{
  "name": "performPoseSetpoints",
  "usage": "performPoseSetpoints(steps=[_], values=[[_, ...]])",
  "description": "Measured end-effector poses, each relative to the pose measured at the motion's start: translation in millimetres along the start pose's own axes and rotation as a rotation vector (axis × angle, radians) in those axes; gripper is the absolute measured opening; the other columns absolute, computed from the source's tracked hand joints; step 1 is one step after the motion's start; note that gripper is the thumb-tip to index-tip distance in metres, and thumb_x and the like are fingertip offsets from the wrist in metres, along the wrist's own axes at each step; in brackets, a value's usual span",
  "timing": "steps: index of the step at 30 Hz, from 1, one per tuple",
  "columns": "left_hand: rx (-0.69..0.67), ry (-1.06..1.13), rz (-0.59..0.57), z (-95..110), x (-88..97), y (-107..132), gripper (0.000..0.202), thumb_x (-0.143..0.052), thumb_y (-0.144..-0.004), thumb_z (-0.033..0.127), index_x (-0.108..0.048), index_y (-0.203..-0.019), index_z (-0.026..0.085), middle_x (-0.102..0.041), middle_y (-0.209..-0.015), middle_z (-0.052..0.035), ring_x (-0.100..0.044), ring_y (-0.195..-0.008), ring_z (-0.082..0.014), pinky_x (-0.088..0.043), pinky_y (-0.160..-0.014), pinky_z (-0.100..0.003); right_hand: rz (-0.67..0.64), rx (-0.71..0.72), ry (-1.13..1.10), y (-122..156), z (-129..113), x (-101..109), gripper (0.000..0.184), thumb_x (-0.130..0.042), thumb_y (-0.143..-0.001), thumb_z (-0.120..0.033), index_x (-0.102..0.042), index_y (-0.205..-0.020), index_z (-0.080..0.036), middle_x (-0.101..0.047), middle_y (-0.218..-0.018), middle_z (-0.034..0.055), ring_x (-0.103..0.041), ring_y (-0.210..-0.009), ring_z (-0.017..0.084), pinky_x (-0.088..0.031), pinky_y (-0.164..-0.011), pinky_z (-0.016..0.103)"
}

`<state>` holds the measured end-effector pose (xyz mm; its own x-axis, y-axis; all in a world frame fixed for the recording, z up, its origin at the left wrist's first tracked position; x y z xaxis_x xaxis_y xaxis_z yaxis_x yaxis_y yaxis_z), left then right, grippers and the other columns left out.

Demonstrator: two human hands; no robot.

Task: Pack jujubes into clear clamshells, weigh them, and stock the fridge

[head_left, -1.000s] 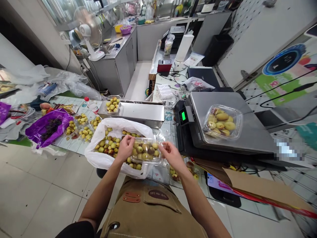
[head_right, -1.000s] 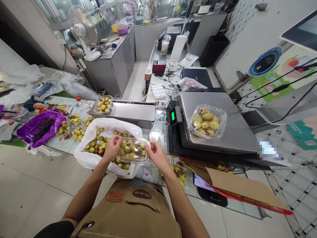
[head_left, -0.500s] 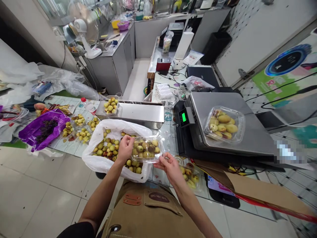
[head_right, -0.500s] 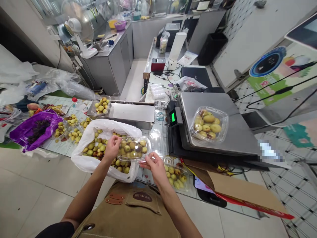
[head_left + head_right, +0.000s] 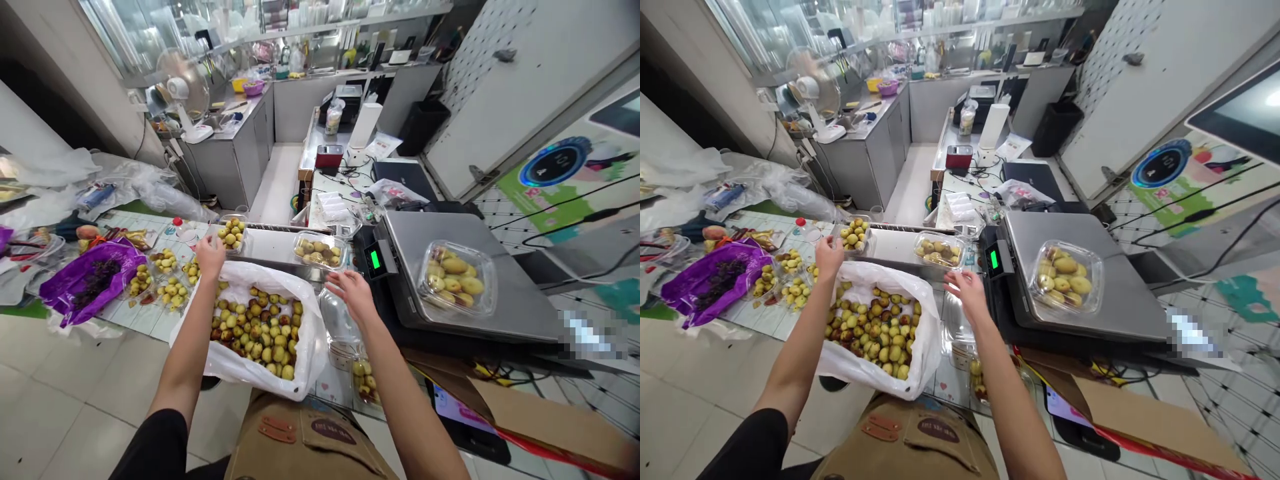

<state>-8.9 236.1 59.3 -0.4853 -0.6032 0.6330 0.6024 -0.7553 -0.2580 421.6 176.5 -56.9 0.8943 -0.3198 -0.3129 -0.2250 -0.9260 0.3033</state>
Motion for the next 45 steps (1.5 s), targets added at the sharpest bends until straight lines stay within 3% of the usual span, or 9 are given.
performPoseSetpoints(steps=[5, 8, 11, 18, 23, 29, 33, 40, 45], values=[[0.124, 0.000, -0.075, -35, -7.5, -9, 0.030, -0.060, -0.089, 0.033, -0.067, -0.111, 0.014, -0.074, -0.113, -0.0225, -0.066, -0.125, -0.0396, -0.047, -0.113, -0.054, 0.175, 0.180, 0.916, 33, 28, 65, 0.069, -0.075, -0.080, -0.059, -0.055, -0.131, -0.016, -0.066, -0.135, 0.0245, -0.060, -0.134, 0.041, -0.047, -0.115, 0.060], [0.206, 0.059, -0.161, -45, -21.6, -10, 0.026, -0.054, -0.091, 0.027, -0.067, -0.109, 0.014, -0.075, -0.089, -0.0157, -0.075, -0.098, -0.0356, -0.058, -0.093, -0.050, 0.085, 0.037, 1.404, 48, 59, 64, 0.100, -0.079, -0.078, -0.055, -0.038, -0.156, -0.006, -0.045, -0.157, 0.0356, -0.044, -0.148, 0.050, -0.040, -0.117, 0.060], [0.274, 0.149, -0.220, -47, -28.9, -7, 0.034, -0.050, -0.088, 0.020, -0.065, -0.117, 0.011, -0.069, -0.071, -0.0067, -0.072, -0.066, -0.0273, -0.060, -0.066, -0.040, 0.068, -0.085, 1.599, 55, 79, 53, 0.110, -0.075, -0.085, -0.054, -0.021, -0.166, -0.002, -0.036, -0.160, 0.0400, -0.043, -0.147, 0.053, -0.043, -0.111, 0.059], [0.228, 0.302, -0.218, -28, 12.5, 31, 0.044, -0.052, -0.081, 0.025, -0.066, -0.121, 0.012, -0.062, -0.060, 0.0012, -0.063, -0.050, -0.0192, -0.048, -0.046, -0.026, 0.101, -0.128, 1.585, 46, 85, 40, 0.113, -0.071, -0.085, -0.061, -0.019, -0.167, -0.001, -0.040, -0.153, 0.0407, -0.043, -0.144, 0.055, -0.038, -0.112, 0.063], [0.172, 0.397, -0.440, -23, 39.1, 98, 0.044, -0.060, -0.080, 0.037, -0.070, -0.118, 0.016, -0.057, -0.050, 0.0055, -0.053, -0.039, -0.0160, -0.040, -0.040, -0.023, 0.127, -0.072, 1.513, 47, 82, 44, 0.112, -0.072, -0.082, -0.062, -0.025, -0.166, -0.005, -0.047, -0.148, 0.0351, -0.049, -0.137, 0.051, -0.040, -0.111, 0.060], [0.246, 0.461, -0.814, -35, 20.4, 197, 0.043, -0.067, -0.081, 0.048, -0.069, -0.112, 0.019, -0.055, -0.047, 0.0070, -0.048, -0.035, -0.0140, -0.035, -0.037, -0.023, 0.158, 0.001, 1.501, 60, 70, 51, 0.093, -0.072, -0.084, -0.062, -0.046, -0.157, -0.012, -0.047, -0.145, 0.0292, -0.048, -0.135, 0.047, -0.043, -0.109, 0.057], [0.241, 0.494, -0.975, -38, 8.1, 240, 0.040, -0.066, -0.084, 0.049, -0.067, -0.110, 0.019, -0.051, -0.048, 0.0094, -0.048, -0.037, -0.0128, -0.037, -0.040, -0.022, 0.170, -0.008, 1.455, 64, 65, 55, 0.087, -0.076, -0.080, -0.063, -0.056, -0.152, -0.018, -0.047, -0.140, 0.0232, -0.050, -0.130, 0.045, -0.045, -0.107, 0.053], [0.136, 0.481, -1.085, -35, 1.1, 266, 0.033, -0.063, -0.090, 0.042, -0.067, -0.113, 0.019, -0.050, -0.051, 0.0094, -0.048, -0.040, -0.0115, -0.035, -0.043, -0.021, 0.055, 0.067, 1.453, 61, 64, 51, 0.075, -0.073, -0.087, -0.062, -0.068, -0.147, -0.018, -0.055, -0.137, 0.0218, -0.053, -0.131, 0.042, -0.044, -0.111, 0.051], [0.072, 0.427, -1.067, -36, 2.6, 271, 0.034, -0.060, -0.091, 0.039, -0.067, -0.116, 0.018, -0.052, -0.053, 0.0084, -0.050, -0.042, -0.0114, -0.036, -0.044, -0.021, -0.063, -0.032, 1.657, 63, 65, 36, 0.067, -0.063, -0.097, -0.062, -0.067, -0.150, -0.021, -0.060, -0.135, 0.0227, -0.057, -0.129, 0.041, -0.046, -0.106, 0.047]])
Point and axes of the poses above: each hand's wrist, its own y-axis away from the middle knuckle, its own x-axis out of the back of the hand, z = x × y, the point moved 6 cm from there along -y, towards the middle knuckle
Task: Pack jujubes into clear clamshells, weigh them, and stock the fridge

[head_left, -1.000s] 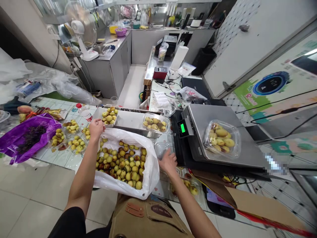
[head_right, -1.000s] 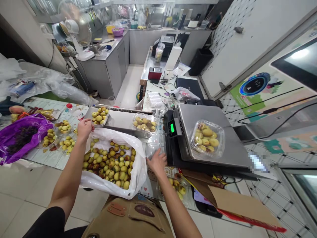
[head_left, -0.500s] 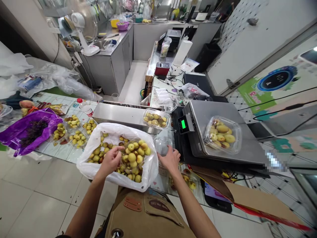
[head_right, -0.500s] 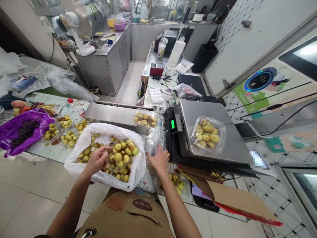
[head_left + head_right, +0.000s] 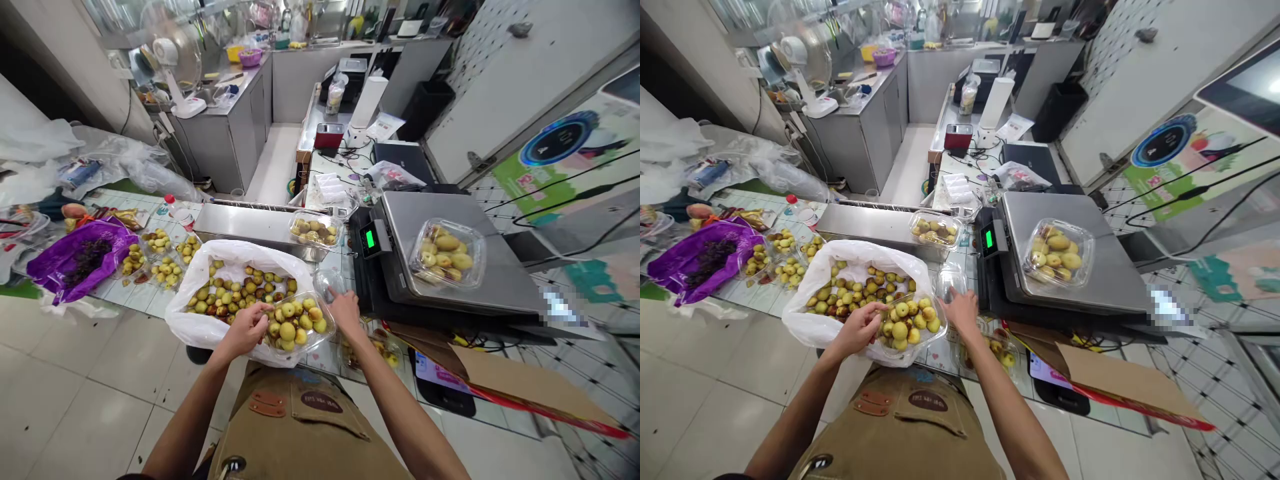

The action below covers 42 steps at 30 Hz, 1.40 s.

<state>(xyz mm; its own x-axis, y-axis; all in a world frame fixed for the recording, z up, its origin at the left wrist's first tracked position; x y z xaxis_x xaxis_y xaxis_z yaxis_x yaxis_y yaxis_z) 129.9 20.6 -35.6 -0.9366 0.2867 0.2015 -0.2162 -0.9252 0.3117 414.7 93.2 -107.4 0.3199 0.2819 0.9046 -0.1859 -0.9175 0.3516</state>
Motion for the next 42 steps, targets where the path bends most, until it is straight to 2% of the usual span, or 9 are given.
performPoseSetpoints(steps=[10, 17, 20, 24, 27, 29, 34, 38, 42], values=[[-0.002, 0.000, 0.057, -5, 1.0, 0, 0.042, -0.058, -0.090, 0.045, -0.067, -0.117, 0.014, -0.050, -0.051, 0.0090, -0.048, -0.042, -0.0116, -0.036, -0.044, -0.022, 0.038, 0.018, 0.118, 6, -11, 5, 0.059, -0.056, -0.103, -0.062, -0.066, -0.147, -0.024, -0.057, -0.136, 0.0246, -0.055, -0.126, 0.042, -0.043, -0.101, 0.049], [0.003, 0.017, 0.088, -5, 1.7, -3, 0.047, -0.060, -0.091, 0.051, -0.066, -0.118, 0.013, -0.045, -0.055, 0.0094, -0.045, -0.046, -0.0123, -0.036, -0.048, -0.024, 0.060, 0.015, 0.072, -1, -1, 9, 0.099, -0.072, -0.088, -0.070, -0.038, -0.164, -0.014, -0.052, -0.133, 0.0248, -0.063, -0.119, 0.039, -0.047, -0.097, 0.044], [-0.053, 0.002, 0.179, -3, 5.3, -4, 0.045, -0.061, -0.091, 0.052, -0.069, -0.115, 0.014, -0.046, -0.061, 0.0079, -0.046, -0.053, -0.0125, -0.036, -0.053, -0.024, 0.120, 0.000, 0.008, 1, 7, 31, 0.086, -0.060, -0.098, -0.065, -0.038, -0.163, -0.012, -0.055, -0.129, 0.0232, -0.067, -0.115, 0.036, -0.049, -0.093, 0.041], [-0.087, -0.038, 0.282, -4, 9.2, -5, 0.041, -0.063, -0.092, 0.049, -0.071, -0.116, 0.016, -0.062, -0.075, 0.0013, -0.057, -0.069, -0.0161, -0.046, -0.066, -0.027, 0.301, -0.002, -0.042, 26, 17, 88, 0.068, -0.045, -0.106, -0.057, -0.045, -0.157, -0.011, -0.061, -0.123, 0.0224, -0.070, -0.108, 0.037, -0.051, -0.089, 0.042], [-0.085, -0.017, 0.308, -6, 10.1, -11, 0.041, -0.061, -0.094, 0.048, -0.072, -0.120, 0.017, -0.074, -0.097, -0.0058, -0.067, -0.085, -0.0206, -0.053, -0.080, -0.032, 0.429, 0.172, -0.128, 54, 9, 130, 0.065, -0.046, -0.105, -0.058, -0.047, -0.153, -0.014, -0.064, -0.121, 0.0189, -0.069, -0.106, 0.034, -0.052, -0.089, 0.041], [-0.101, -0.002, 0.301, -3, 9.2, -20, 0.042, -0.060, -0.095, 0.047, -0.073, -0.122, 0.018, -0.077, -0.109, -0.0089, -0.070, -0.097, -0.0235, -0.055, -0.091, -0.036, 0.390, 0.395, -0.198, 71, -12, 141, 0.066, -0.046, -0.106, -0.057, -0.044, -0.155, -0.014, -0.066, -0.119, 0.0158, -0.069, -0.101, 0.030, -0.052, -0.090, 0.039], [-0.163, 0.098, 0.225, 14, 0.3, -51, 0.045, -0.063, -0.093, 0.052, -0.076, -0.119, 0.018, -0.077, -0.127, -0.0130, -0.069, -0.121, -0.0292, -0.050, -0.111, -0.042, 0.092, 0.710, -0.047, 82, -82, 117, 0.054, -0.043, -0.111, -0.044, -0.048, -0.156, -0.016, -0.070, -0.119, 0.0140, -0.068, -0.102, 0.027, -0.050, -0.084, 0.034], [-0.134, 0.222, 0.216, 18, -3.5, -67, 0.055, -0.064, -0.089, 0.064, -0.077, -0.111, 0.016, -0.079, -0.121, -0.0153, -0.071, -0.116, -0.0307, -0.053, -0.107, -0.043, 0.062, 0.696, 0.167, 70, -112, 99, 0.039, -0.040, -0.113, -0.041, -0.071, -0.130, -0.024, -0.070, -0.122, 0.0126, -0.064, -0.114, 0.028, -0.044, -0.076, 0.030], [-0.091, 0.256, 0.224, 20, -0.2, -66, 0.064, -0.057, -0.090, 0.073, -0.078, -0.105, 0.015, -0.081, -0.112, -0.0149, -0.072, -0.109, -0.0309, -0.054, -0.103, -0.044, 0.101, 0.598, 0.203, 64, -113, 95, 0.045, -0.036, -0.115, -0.043, -0.076, -0.118, -0.024, -0.074, -0.108, 0.0115, -0.064, -0.112, 0.027, -0.041, -0.077, 0.030]])
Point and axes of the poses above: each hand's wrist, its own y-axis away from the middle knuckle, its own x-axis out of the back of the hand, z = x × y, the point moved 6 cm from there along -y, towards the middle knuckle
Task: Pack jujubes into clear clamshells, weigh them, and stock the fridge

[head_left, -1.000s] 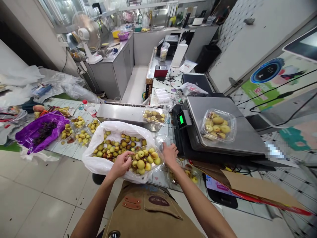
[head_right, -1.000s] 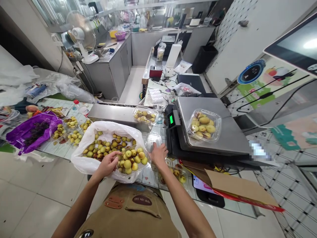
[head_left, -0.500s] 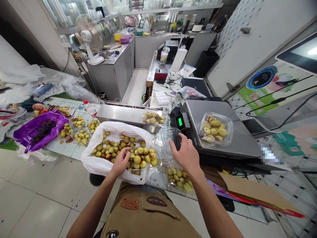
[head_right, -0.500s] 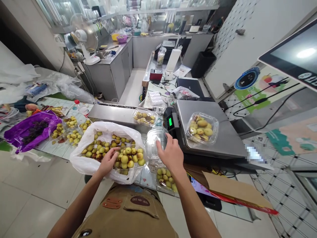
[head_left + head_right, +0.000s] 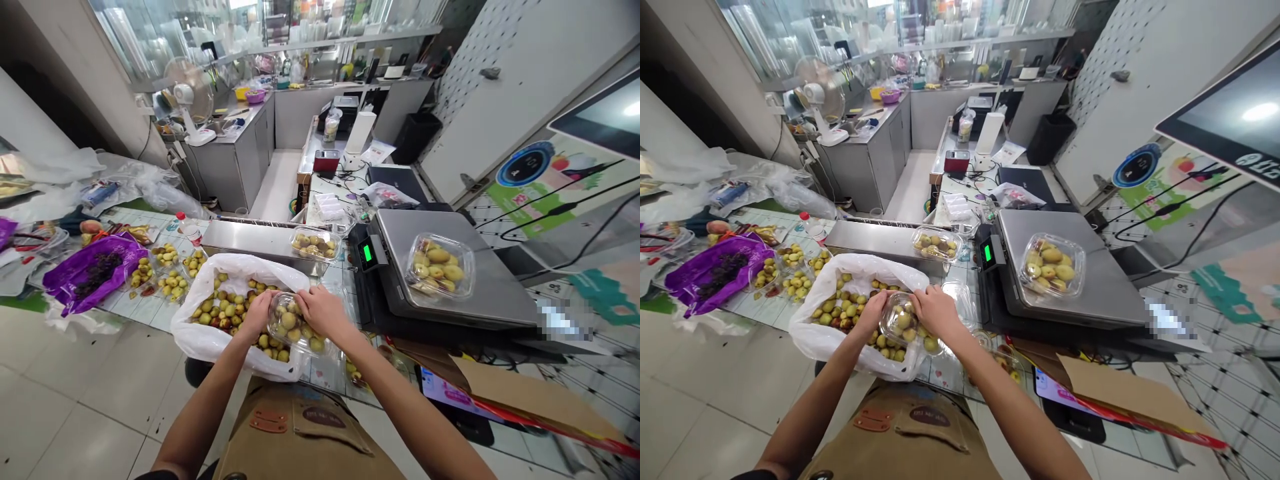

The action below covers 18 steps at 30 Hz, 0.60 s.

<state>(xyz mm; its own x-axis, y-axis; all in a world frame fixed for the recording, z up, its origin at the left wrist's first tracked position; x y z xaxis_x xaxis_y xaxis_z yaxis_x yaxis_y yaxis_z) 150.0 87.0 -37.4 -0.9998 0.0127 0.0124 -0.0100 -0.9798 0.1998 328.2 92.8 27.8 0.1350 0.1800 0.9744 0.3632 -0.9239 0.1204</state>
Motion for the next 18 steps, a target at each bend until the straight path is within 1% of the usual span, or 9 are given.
performPoseSetpoints(steps=[3, 5, 6, 7, 9, 12, 15, 18], values=[[0.006, -0.053, -0.091, 9, -0.5, 3, 0.063, -0.056, -0.091, 0.073, -0.078, -0.101, 0.015, -0.081, -0.106, -0.0131, -0.072, -0.106, -0.0303, -0.054, -0.101, -0.042, 0.007, -0.061, -0.009, 3, 1, -4, 0.047, -0.034, -0.115, -0.043, -0.077, -0.116, -0.024, -0.075, -0.105, 0.0115, -0.065, -0.108, 0.027, -0.040, -0.076, 0.031], [0.014, -0.102, -0.161, 15, -1.5, 5, 0.057, -0.058, -0.092, 0.069, -0.078, -0.100, 0.016, -0.081, -0.104, -0.0111, -0.072, -0.104, -0.0290, -0.055, -0.097, -0.039, 0.005, -0.075, -0.018, 5, -1, -5, 0.048, -0.034, -0.115, -0.042, -0.078, -0.115, -0.024, -0.075, -0.106, 0.0125, -0.065, -0.108, 0.028, -0.040, -0.078, 0.032], [0.018, -0.140, -0.178, 18, -1.6, 6, 0.053, -0.058, -0.093, 0.066, -0.077, -0.098, 0.017, -0.080, -0.102, -0.0100, -0.071, -0.102, -0.0281, -0.055, -0.094, -0.038, 0.003, -0.078, -0.024, 5, -2, -6, 0.049, -0.033, -0.115, -0.042, -0.078, -0.115, -0.023, -0.075, -0.107, 0.0132, -0.065, -0.109, 0.028, -0.040, -0.079, 0.032], [0.015, -0.193, -0.176, 20, -1.2, 7, 0.049, -0.057, -0.095, 0.063, -0.076, -0.097, 0.018, -0.080, -0.101, -0.0090, -0.071, -0.100, -0.0272, -0.055, -0.091, -0.037, 0.001, -0.085, -0.033, 5, -3, -7, 0.049, -0.033, -0.115, -0.042, -0.078, -0.114, -0.023, -0.075, -0.107, 0.0137, -0.065, -0.109, 0.028, -0.040, -0.080, 0.032], [-0.028, -0.336, -0.119, 24, 0.1, 8, 0.043, -0.052, -0.098, 0.057, -0.073, -0.091, 0.020, -0.078, -0.095, -0.0076, -0.069, -0.093, -0.0257, -0.053, -0.086, -0.036, -0.008, -0.110, -0.068, 5, -2, -8, 0.050, -0.032, -0.114, -0.043, -0.078, -0.114, -0.022, -0.074, -0.109, 0.0138, -0.066, -0.106, 0.027, -0.040, -0.081, 0.033], [-0.147, -0.494, -0.041, 31, -2.5, 11, 0.037, -0.049, -0.102, 0.049, -0.071, -0.089, 0.022, -0.076, -0.090, -0.0065, -0.067, -0.086, -0.0246, -0.051, -0.084, -0.035, -0.046, -0.130, -0.178, 4, 7, -10, 0.053, -0.027, -0.115, -0.041, -0.077, -0.114, -0.022, -0.075, -0.106, 0.0121, -0.068, -0.098, 0.025, -0.040, -0.079, 0.032], [-0.210, -0.493, -0.042, 33, -7.3, 17, 0.031, -0.050, -0.103, 0.044, -0.071, -0.099, 0.022, -0.077, -0.094, -0.0071, -0.068, -0.089, -0.0241, -0.050, -0.085, -0.034, -0.063, -0.154, -0.282, 3, 23, -13, 0.056, -0.024, -0.115, -0.040, -0.076, -0.108, -0.021, -0.077, -0.103, 0.0122, -0.069, -0.094, 0.025, -0.038, -0.076, 0.032], [-0.198, -0.453, -0.023, 30, -7.4, 22, 0.032, -0.050, -0.104, 0.044, -0.071, -0.103, 0.020, -0.076, -0.095, -0.0070, -0.068, -0.087, -0.0231, -0.050, -0.081, -0.033, -0.057, -0.202, -0.380, 2, 39, -17, 0.059, -0.023, -0.115, -0.042, -0.074, -0.094, -0.020, -0.078, -0.096, 0.0125, -0.068, -0.088, 0.025, -0.036, -0.073, 0.032]])
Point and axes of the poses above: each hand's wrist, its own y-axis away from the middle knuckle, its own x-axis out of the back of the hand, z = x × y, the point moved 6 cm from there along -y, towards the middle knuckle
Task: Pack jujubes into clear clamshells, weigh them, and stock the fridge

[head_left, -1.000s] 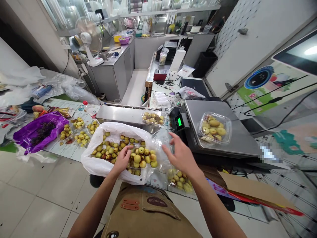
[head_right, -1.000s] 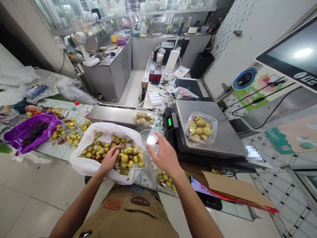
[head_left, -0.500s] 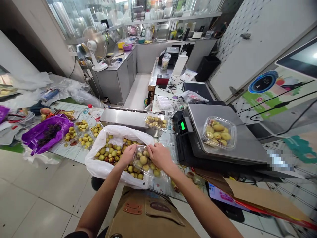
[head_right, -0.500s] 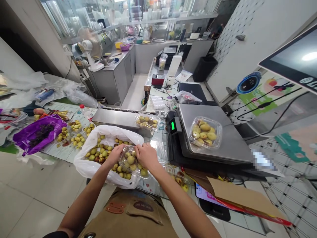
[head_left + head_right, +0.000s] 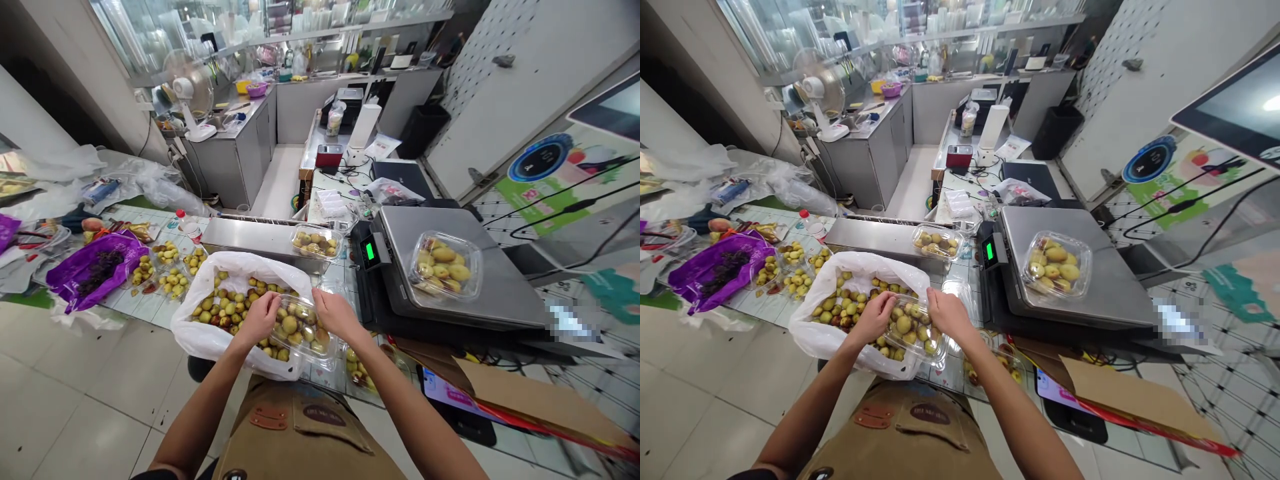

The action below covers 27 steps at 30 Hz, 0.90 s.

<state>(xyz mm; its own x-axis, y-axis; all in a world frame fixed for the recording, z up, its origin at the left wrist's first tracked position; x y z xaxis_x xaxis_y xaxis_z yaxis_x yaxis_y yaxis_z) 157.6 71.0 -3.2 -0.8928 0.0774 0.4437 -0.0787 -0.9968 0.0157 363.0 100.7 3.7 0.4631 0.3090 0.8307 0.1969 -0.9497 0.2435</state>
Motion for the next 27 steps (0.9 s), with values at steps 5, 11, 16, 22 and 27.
performPoseSetpoints(steps=[5, 11, 16, 22, 27], values=[[0.045, 0.056, 0.038, -5, -1.4, 0, 0.036, -0.054, -0.101, 0.052, -0.070, -0.098, 0.019, -0.067, -0.079, -0.0021, -0.058, -0.070, -0.0184, -0.044, -0.068, -0.029, -0.002, -0.025, -0.090, -6, 10, -8, 0.068, -0.019, -0.114, -0.043, -0.065, -0.069, -0.020, -0.071, -0.076, 0.0123, -0.064, -0.077, 0.025, -0.036, -0.071, 0.032], [0.038, 0.152, 0.060, -6, -5.0, -5, 0.040, -0.060, -0.095, 0.057, -0.069, -0.094, 0.019, -0.067, -0.081, -0.0027, -0.059, -0.073, -0.0182, -0.046, -0.069, -0.029, 0.013, -0.019, -0.125, -13, 7, -8, 0.065, -0.023, -0.112, -0.048, -0.052, -0.059, -0.023, -0.065, -0.067, 0.0097, -0.061, -0.071, 0.023, -0.035, -0.068, 0.032], [0.040, 0.130, 0.157, -9, -3.6, 0, 0.040, -0.057, -0.097, 0.058, -0.068, -0.096, 0.020, -0.061, -0.072, -0.0003, -0.054, -0.066, -0.0176, -0.042, -0.064, -0.028, 0.233, -0.080, -0.267, 3, 16, 3, 0.059, -0.023, -0.109, -0.055, -0.050, -0.066, -0.025, -0.065, -0.070, 0.0077, -0.059, -0.072, 0.022, -0.034, -0.065, 0.031], [0.075, 0.145, 0.295, -17, 8.9, 11, 0.041, -0.053, -0.101, 0.061, -0.066, -0.097, 0.021, -0.065, -0.082, -0.0028, -0.060, -0.075, -0.0193, -0.049, -0.072, -0.030, 0.253, -0.109, -0.786, 63, 32, -35, 0.051, -0.061, -0.089, -0.075, -0.045, -0.078, -0.028, -0.049, -0.064, -0.0047, -0.054, -0.059, 0.019, -0.045, -0.057, 0.030], [0.111, 0.168, 0.293, -15, 15.2, 15, 0.046, -0.051, -0.101, 0.064, -0.068, -0.101, 0.021, -0.072, -0.094, -0.0055, -0.066, -0.089, -0.0216, -0.053, -0.084, -0.031, 0.011, -0.044, -1.184, 87, 20, -50, 0.054, -0.085, -0.076, -0.062, -0.045, -0.087, -0.027, -0.052, -0.073, -0.0075, -0.063, -0.062, 0.017, -0.055, -0.060, 0.031]])
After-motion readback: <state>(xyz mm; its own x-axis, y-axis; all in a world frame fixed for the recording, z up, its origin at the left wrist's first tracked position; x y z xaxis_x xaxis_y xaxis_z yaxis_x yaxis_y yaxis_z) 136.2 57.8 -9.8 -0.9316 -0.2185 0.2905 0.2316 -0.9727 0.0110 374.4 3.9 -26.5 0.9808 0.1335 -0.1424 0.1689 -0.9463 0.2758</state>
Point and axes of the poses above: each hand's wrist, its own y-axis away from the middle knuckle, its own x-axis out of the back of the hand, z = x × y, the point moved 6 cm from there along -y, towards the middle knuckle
